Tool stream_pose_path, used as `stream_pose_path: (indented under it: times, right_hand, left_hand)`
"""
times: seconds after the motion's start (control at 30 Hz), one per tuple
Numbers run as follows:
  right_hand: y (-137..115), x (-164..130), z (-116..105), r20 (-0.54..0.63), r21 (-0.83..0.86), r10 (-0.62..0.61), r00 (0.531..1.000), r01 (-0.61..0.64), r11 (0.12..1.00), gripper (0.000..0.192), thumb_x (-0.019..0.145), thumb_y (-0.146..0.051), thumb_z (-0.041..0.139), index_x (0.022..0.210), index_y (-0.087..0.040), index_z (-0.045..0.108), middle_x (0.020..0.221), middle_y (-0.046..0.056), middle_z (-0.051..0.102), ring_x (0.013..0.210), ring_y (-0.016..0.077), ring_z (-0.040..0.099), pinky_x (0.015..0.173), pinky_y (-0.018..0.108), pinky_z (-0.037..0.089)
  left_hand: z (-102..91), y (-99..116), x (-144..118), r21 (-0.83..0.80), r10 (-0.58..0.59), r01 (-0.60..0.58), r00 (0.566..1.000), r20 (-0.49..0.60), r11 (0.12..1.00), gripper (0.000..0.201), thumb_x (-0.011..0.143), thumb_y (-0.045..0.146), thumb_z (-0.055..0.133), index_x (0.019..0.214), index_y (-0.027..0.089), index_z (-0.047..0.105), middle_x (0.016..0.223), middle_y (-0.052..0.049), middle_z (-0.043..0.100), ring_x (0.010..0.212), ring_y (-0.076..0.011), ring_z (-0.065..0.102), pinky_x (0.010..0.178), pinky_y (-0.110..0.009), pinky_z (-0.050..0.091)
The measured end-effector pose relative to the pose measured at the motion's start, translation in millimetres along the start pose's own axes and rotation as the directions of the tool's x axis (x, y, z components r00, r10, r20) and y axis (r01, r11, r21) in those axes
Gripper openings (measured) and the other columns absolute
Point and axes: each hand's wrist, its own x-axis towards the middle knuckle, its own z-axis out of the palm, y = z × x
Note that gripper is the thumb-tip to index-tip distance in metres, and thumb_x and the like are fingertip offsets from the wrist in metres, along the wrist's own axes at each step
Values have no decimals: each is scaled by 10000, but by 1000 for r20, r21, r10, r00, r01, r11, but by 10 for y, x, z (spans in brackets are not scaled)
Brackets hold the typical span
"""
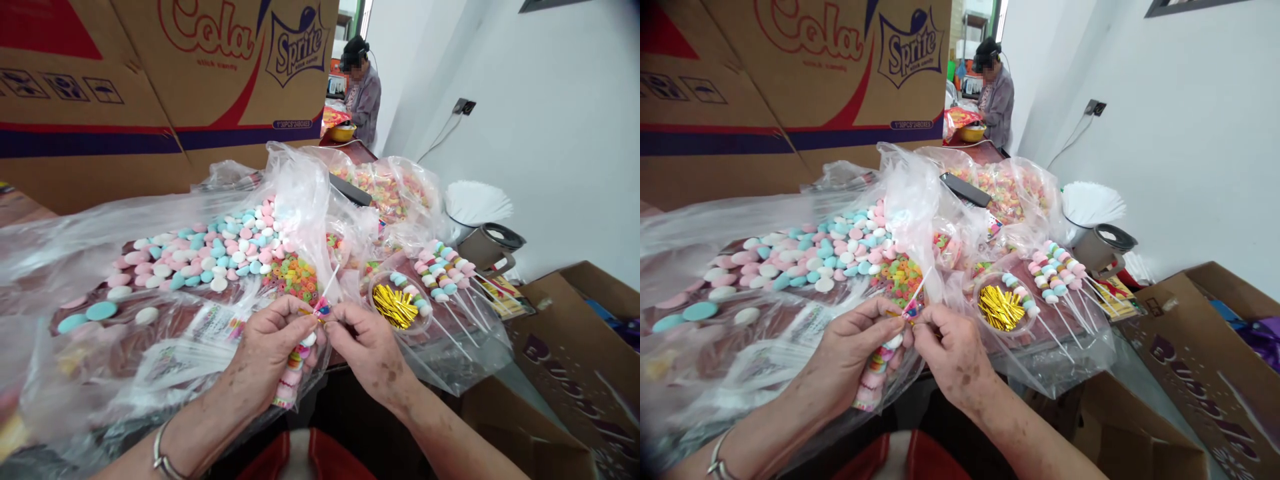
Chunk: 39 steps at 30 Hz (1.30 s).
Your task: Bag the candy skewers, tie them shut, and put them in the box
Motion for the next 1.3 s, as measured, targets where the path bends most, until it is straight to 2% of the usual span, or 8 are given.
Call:
stream_pose_path:
  times: [0.13,0.27,0.4,0.57,0.67,1.07,1.17,1.3]
  right_hand:
    - [51,3,53,-80,-357,-291,953,245,901,207,892,-131,491,704,-177,564,659,-15,592,623,111,530,618,220,400]
    - [64,17,-2,125,-737,-669,732,520,432,240,942,-113,441,808,-137,638,697,52,613,679,178,522,665,309,393]
    - [-21,55,-176,453,-649,-718,528,748,141,297,989,-123,372,982,-128,669,1071,104,682,944,236,552,811,379,404]
    - [-76,84,-273,645,-476,-631,431,873,110,322,1005,-118,337,1031,-137,658,1204,71,647,1033,216,529,845,369,392]
    - [-27,33,-228,662,-450,-606,441,880,149,320,995,-133,338,1016,-130,657,1058,97,670,958,230,535,846,385,400]
    - [4,-22,-117,544,-531,-636,547,812,244,322,975,-94,308,1013,-87,628,903,113,625,817,235,490,759,378,404]
    - [73,-23,-28,492,-615,-639,592,755,226,312,951,-65,316,932,-127,620,851,97,614,773,232,488,722,376,378]
    - [205,135,83,187,-785,-693,697,530,321,238,936,-109,427,755,-167,570,665,48,535,650,205,451,618,336,326]
  left_hand:
    - [29,-11,22,57,-30,32,999,-26,998,235,755,382,684,771,204,531,493,37,592,324,-73,401,267,-120,222]
    - [-33,14,76,221,-80,79,997,-6,972,204,779,388,628,744,213,529,437,68,542,281,-61,334,261,-137,225]
    - [-161,93,144,422,-135,39,970,201,906,48,676,195,618,717,194,595,499,53,580,412,-115,536,335,-165,354]
    - [-222,228,161,573,-342,64,854,392,817,107,563,114,581,644,171,620,566,41,603,472,-118,562,437,-204,448]
    - [-225,259,147,597,-382,53,813,440,800,70,582,152,600,645,179,610,546,58,572,435,-104,524,442,-213,439]
    - [-131,359,-17,822,-261,-59,934,246,566,86,633,183,497,679,208,564,442,70,486,370,-130,489,368,-219,347]
    - [-127,214,16,872,40,-304,949,314,383,84,657,130,515,627,200,550,504,31,522,456,-151,524,426,-245,365]
    - [-78,-15,13,882,489,-462,794,361,99,200,770,51,434,776,165,599,721,-90,627,656,-229,579,626,-365,467]
